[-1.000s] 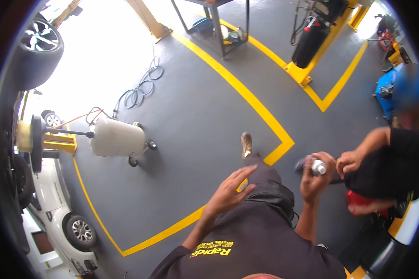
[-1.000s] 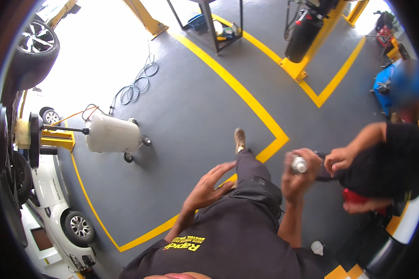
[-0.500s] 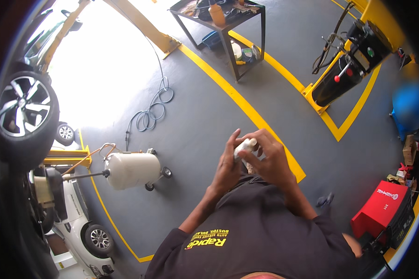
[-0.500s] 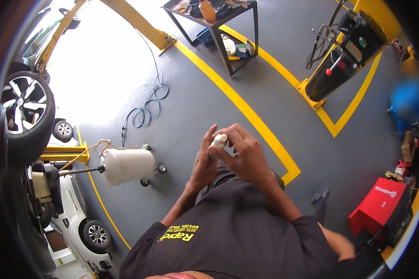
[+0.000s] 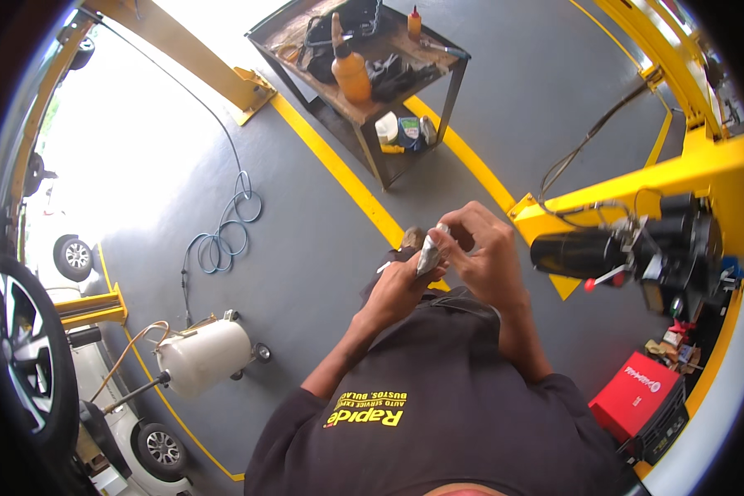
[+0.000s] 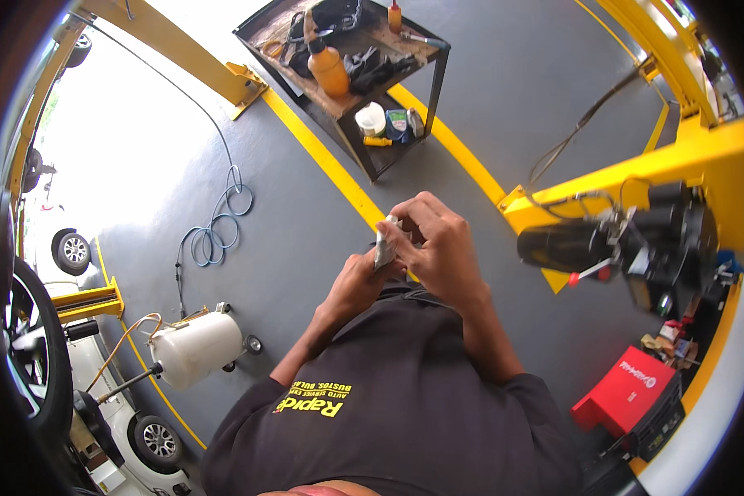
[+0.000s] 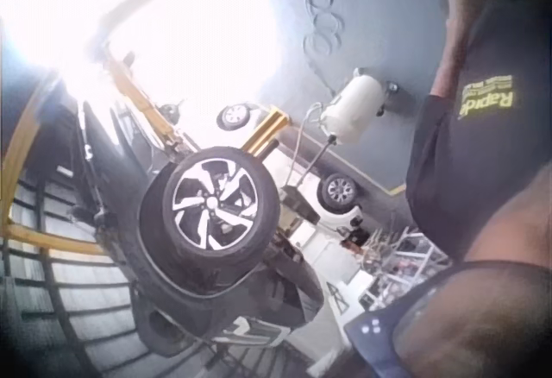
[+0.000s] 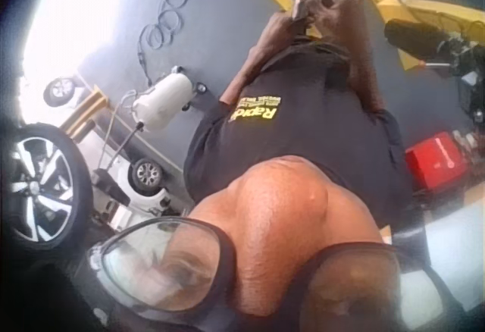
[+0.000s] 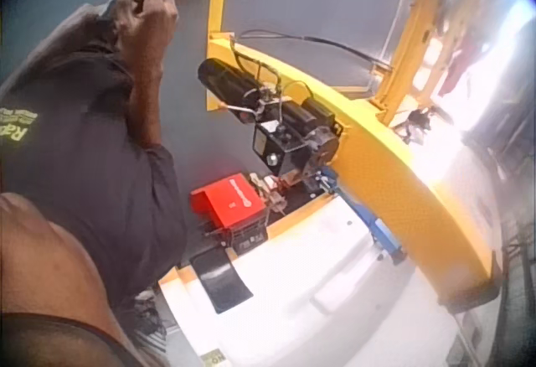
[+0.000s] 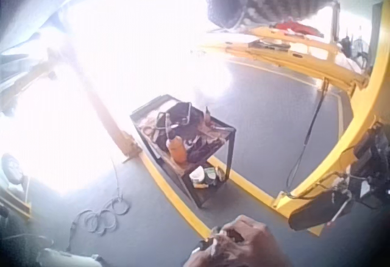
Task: The person applies a bead of white sealant from a tube along the edge of a black automotive part resting on a wooden workbench. They use their finger to smooth the sealant along the perimeter.
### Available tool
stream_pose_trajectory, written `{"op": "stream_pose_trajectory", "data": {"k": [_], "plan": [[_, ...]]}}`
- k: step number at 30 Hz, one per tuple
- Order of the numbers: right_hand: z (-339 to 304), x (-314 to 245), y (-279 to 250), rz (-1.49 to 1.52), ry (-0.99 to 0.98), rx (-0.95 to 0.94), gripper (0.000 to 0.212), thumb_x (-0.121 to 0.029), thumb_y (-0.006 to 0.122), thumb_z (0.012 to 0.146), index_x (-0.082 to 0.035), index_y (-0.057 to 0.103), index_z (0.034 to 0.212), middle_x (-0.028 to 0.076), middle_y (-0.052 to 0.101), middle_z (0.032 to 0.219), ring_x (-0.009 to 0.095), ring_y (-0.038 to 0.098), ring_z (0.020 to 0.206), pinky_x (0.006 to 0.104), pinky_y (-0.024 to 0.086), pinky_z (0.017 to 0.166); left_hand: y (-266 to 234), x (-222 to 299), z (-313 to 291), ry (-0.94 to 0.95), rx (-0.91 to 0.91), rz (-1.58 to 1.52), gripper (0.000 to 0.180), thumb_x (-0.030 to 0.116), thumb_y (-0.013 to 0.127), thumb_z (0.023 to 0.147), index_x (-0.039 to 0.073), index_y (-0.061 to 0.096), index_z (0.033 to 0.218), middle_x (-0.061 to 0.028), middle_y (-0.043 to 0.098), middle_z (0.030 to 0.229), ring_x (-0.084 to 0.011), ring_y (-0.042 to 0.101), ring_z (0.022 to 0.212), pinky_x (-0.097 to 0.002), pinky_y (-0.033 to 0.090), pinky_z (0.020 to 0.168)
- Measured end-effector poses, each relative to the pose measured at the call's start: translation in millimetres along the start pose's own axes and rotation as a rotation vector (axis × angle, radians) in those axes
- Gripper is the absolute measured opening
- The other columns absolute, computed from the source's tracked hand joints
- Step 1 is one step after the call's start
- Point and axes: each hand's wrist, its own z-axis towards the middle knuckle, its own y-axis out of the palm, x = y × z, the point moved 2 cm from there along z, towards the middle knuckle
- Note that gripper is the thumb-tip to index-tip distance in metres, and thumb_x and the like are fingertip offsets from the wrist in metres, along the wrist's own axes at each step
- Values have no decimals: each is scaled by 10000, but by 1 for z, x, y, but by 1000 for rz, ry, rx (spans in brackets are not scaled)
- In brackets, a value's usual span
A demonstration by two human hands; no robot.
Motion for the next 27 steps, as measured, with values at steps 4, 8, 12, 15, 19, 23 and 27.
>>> {"op": "stream_pose_trajectory", "data": {"k": [4, 8, 12, 15, 19, 23, 27], "plan": [[112, 7, -60, -80, 66, 92, 228, -204, 781, 942, -8, 677, 888, 59, 616, 744, 134, 555, 569, 312, 451, 546, -49, 68, 111, 120, 125, 7, 240, 184, 649, 1029, 38, 584, 1209, -164, 750, 1000, -377, 725, 934, -442, 548, 813], [223, 35, -105, -60, 181, 91, 255, -218, 788, 947, -12, 662, 864, 33, 594, 637, 102, 518, 561, 309, 430, 550, -90, 88, 210, 72, 200, 159, 140, 132, 665, 1013, 23, 599, 1071, -165, 750, 905, -352, 745, 866, -433, 550, 751], [333, 94, -113, 124, 178, -168, 286, -248, 807, 940, -1, 671, 987, 55, 684, 766, 105, 607, 680, 305, 494, 622, -102, 86, 303, 76, 369, 118, 106, 108, 667, 1000, 29, 608, 1037, -152, 754, 878, -342, 750, 837, -412, 547, 719], [399, 137, -120, 269, 109, -522, 361, -238, 833, 913, -2, 654, 1120, 54, 702, 860, 102, 627, 780, 300, 536, 683, -97, 84, 358, 8, 540, 71, 126, 117, 682, 990, 26, 595, 1000, -153, 744, 878, -353, 742, 803, -411, 541, 696], [477, 186, -108, 176, 48, -731, 429, -281, 846, 892, -5, 582, 1088, 142, 721, 849, 276, 695, 738, 397, 521, 673, -93, 90, 438, -71, 729, -135, 65, 43, 648, 992, 3, 612, 1029, -178, 754, 887, -288, 785, 811, -371, 574, 691], [543, 177, -119, 263, 142, -879, 321, -227, 816, 937, -27, 648, 1124, 46, 691, 881, 103, 662, 839, 315, 548, 732, -106, 103, 478, -183, 851, -265, 61, 12, 638, 974, 2, 655, 1032, -171, 756, 892, -275, 784, 814, -378, 577, 699], [594, 197, -124, 204, 133, -871, 249, -221, 800, 952, -41, 677, 1073, -1, 659, 852, 54, 588, 786, 257, 496, 716, -119, 100, 519, -206, 800, -179, 82, 55, 654, 956, 24, 676, 1029, -159, 739, 871, -333, 753, 829, -399, 551, 707]]}}
